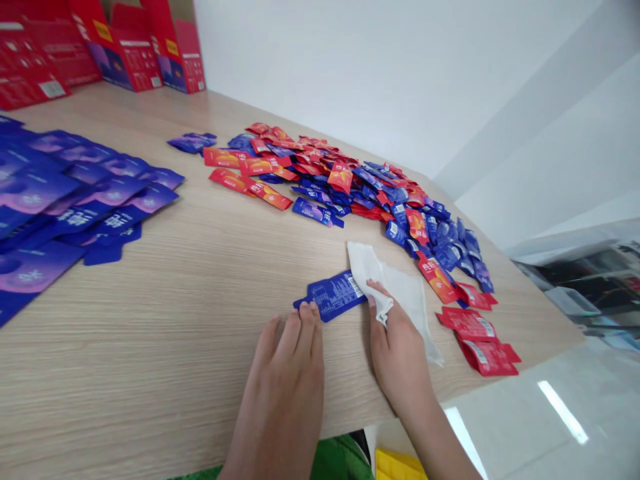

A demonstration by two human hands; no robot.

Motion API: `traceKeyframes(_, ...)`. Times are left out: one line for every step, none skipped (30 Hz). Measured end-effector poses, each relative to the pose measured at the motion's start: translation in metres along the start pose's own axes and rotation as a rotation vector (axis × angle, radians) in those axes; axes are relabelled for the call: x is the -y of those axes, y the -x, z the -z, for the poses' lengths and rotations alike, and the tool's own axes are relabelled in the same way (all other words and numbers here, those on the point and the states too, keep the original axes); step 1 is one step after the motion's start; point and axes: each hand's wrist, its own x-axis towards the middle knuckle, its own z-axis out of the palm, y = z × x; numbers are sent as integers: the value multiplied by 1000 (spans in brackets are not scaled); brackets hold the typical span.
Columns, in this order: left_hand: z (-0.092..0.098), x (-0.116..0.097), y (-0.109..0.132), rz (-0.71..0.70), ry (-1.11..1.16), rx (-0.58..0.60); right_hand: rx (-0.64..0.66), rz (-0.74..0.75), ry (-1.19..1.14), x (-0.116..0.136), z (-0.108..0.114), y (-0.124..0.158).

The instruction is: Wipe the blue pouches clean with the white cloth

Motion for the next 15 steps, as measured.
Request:
traceKeyframes(0, 2, -2, 29, 11, 5, 1, -6, -30, -1, 1, 0)
traceKeyframes(0, 5, -6, 68, 30, 15, -2, -12, -60, 0, 2, 0)
traceKeyframes(0, 8, -11, 109, 61, 26, -8, -21, -87, 1, 3, 1)
traceKeyframes(-1, 11, -16, 141, 99, 35, -13, -30, -109, 2, 3, 2)
traceKeyframes(-1, 14, -22, 159, 136, 53, -13, -40, -126, 4, 4, 3)
traceKeyframes(-1, 16, -28, 162, 165, 77, -9, -49, -141, 5, 4, 4)
traceKeyframes(-1, 19, -34, 159, 181, 101, -1, -61, -155, 6, 5, 5)
traceKeyframes(-1, 21, -39, 151, 187, 119, 6, -75, -169, 6, 5, 5)
traceKeyframes(-1, 22, -42, 145, 187, 135, 9, -91, -185, 7, 5, 6)
traceKeyframes(-1, 24, -45, 143, 186, 147, 6, -112, -204, 7, 5, 5)
traceKeyframes(-1, 25, -47, 144, 190, 159, -4, -135, -227, 7, 5, 5)
traceKeyframes(-1, 26, -48, 147, 196, 170, -21, -160, -251, 7, 6, 5)
traceKeyframes(1, 27, -48, 155, 206, 179, -44, -189, -274, 8, 6, 4)
traceKeyframes(2, 28, -48, 166, 220, 189, -69, -220, -297, 8, 7, 4)
traceKeyframes(5, 29, -48, 186, 234, 199, -89, -251, -314, 8, 8, 3)
